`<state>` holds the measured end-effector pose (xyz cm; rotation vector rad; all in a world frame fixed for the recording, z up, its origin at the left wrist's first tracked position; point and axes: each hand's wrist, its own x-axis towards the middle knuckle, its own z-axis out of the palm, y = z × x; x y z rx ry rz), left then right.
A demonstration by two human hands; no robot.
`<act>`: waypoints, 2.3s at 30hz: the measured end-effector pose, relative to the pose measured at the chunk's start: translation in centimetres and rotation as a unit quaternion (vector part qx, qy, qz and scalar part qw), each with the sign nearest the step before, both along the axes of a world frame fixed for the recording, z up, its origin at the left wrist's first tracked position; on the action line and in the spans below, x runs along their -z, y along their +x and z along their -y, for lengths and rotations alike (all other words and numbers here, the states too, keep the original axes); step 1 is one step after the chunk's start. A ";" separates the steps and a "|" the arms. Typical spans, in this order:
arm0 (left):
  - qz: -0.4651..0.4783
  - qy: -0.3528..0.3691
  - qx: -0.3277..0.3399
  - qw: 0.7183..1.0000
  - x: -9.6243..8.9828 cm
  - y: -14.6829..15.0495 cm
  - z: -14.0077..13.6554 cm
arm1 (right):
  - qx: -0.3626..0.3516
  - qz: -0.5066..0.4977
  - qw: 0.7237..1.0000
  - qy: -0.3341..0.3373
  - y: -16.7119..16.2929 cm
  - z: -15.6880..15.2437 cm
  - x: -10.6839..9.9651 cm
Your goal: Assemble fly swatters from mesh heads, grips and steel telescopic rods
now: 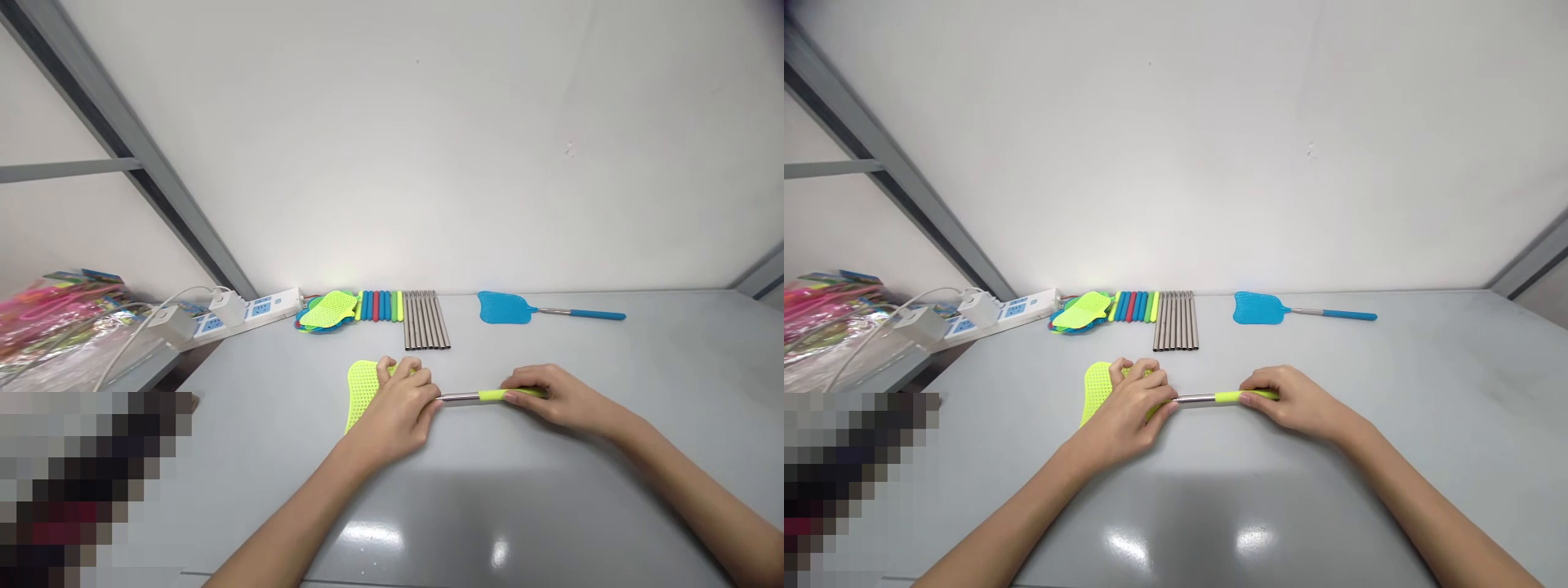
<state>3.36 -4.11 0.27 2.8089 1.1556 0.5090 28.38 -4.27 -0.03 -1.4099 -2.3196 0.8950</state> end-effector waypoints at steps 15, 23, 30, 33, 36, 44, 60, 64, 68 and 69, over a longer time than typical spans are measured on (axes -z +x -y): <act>-0.006 -0.012 0.021 1.000 0.6 0.5 0.6 | -0.048 -0.033 0.997 -0.042 -6.9 -0.4 0.6; -0.008 0.007 0.041 0.999 0.4 0.8 0.3 | -0.079 -0.167 0.949 -0.254 -6.2 -1.7 0.6; -0.001 0.002 0.046 0.999 -0.2 0.8 -0.1 | -0.074 -0.201 0.911 -0.353 -5.6 -2.2 0.1; 0.000 0.000 0.045 0.999 -0.2 0.8 -0.1 | -0.080 -0.200 0.899 -0.382 -5.4 -2.6 0.1; 0.000 0.006 0.046 0.999 -0.1 0.8 -0.2 | -0.083 -0.209 0.888 -0.400 -5.2 -2.8 0.3; 0.001 0.009 0.052 0.999 -0.3 0.6 -0.4 | -0.084 -0.208 0.888 -0.401 -5.1 -3.0 0.7; 0.002 0.006 0.076 0.997 -0.8 0.6 -1.0 | -0.079 -0.189 0.869 -0.450 -4.8 -3.2 0.1; 0.000 0.006 0.074 0.997 -0.8 0.6 -0.9 | -0.076 -0.189 0.861 -0.465 -4.8 -3.2 0.0; -0.003 0.007 0.071 0.997 -0.7 0.6 -0.9 | -0.070 -0.184 0.858 -0.474 -4.9 -3.2 -0.2; -0.004 0.006 0.072 0.997 -0.7 0.5 -1.0 | -0.068 -0.184 0.858 -0.475 -4.9 -3.2 -0.3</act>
